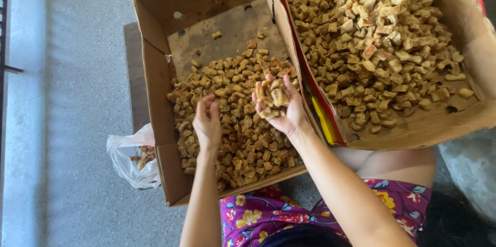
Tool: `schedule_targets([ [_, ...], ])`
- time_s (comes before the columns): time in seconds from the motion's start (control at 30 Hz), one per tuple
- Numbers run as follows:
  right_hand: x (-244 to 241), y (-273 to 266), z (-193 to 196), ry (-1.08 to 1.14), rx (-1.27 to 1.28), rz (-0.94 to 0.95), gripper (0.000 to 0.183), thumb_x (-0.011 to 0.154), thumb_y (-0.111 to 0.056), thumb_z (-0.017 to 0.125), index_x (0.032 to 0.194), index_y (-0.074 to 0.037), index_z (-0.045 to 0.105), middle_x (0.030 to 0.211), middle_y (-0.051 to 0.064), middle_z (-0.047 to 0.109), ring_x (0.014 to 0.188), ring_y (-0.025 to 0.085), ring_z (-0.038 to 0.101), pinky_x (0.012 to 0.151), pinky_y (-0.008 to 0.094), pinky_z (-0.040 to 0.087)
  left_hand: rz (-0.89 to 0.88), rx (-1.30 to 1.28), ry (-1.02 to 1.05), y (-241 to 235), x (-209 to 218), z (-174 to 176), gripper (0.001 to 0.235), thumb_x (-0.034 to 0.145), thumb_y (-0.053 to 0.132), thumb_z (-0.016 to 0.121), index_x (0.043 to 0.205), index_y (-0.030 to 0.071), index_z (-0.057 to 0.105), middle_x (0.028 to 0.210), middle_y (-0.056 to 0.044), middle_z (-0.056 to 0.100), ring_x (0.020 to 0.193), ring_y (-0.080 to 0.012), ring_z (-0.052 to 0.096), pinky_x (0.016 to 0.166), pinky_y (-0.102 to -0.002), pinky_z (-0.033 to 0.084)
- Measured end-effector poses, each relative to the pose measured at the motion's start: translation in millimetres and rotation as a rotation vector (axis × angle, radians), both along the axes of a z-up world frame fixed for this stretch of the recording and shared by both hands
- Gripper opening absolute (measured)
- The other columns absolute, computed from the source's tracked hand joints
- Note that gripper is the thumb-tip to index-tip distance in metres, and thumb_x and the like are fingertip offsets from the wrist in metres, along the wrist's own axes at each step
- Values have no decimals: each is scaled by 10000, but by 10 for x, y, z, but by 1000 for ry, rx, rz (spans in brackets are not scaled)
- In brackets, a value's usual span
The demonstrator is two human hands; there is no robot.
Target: The person sits on the floor and sorts small, cubed food items by hand. They scoop handfuls from a large cardboard box on the right and transfer them into a smaller cardboard box on the left, occasionally picking out individual pieces.
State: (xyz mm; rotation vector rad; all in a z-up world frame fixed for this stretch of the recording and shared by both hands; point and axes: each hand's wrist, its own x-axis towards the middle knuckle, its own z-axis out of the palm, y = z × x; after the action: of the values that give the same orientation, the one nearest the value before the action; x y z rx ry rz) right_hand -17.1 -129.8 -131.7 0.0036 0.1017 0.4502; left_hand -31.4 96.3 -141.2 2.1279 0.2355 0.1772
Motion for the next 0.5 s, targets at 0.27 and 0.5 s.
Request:
schedule_targets([
  [0.27,536,-1273,643,31,-148,-250,446,1115,-457,492,1066,-54,676,1081,142,664,1019,260,628,867,399,612,-268,297,-54,-232,-56,-252,302,989,72,623,1288,91,656,1253,-202,685,1173,-334,592,1012,-504,535],
  [0.5,1104,-2491,1085,258,-1359,-515,681,1045,-504,505,1565,-127,282,1614,140,459,1469,289,484,1157,586,234,-393,324,-63,-313,-40,-364,467,913,70,681,1368,147,612,1389,-333,516,1241,-489,501,988,-606,495],
])
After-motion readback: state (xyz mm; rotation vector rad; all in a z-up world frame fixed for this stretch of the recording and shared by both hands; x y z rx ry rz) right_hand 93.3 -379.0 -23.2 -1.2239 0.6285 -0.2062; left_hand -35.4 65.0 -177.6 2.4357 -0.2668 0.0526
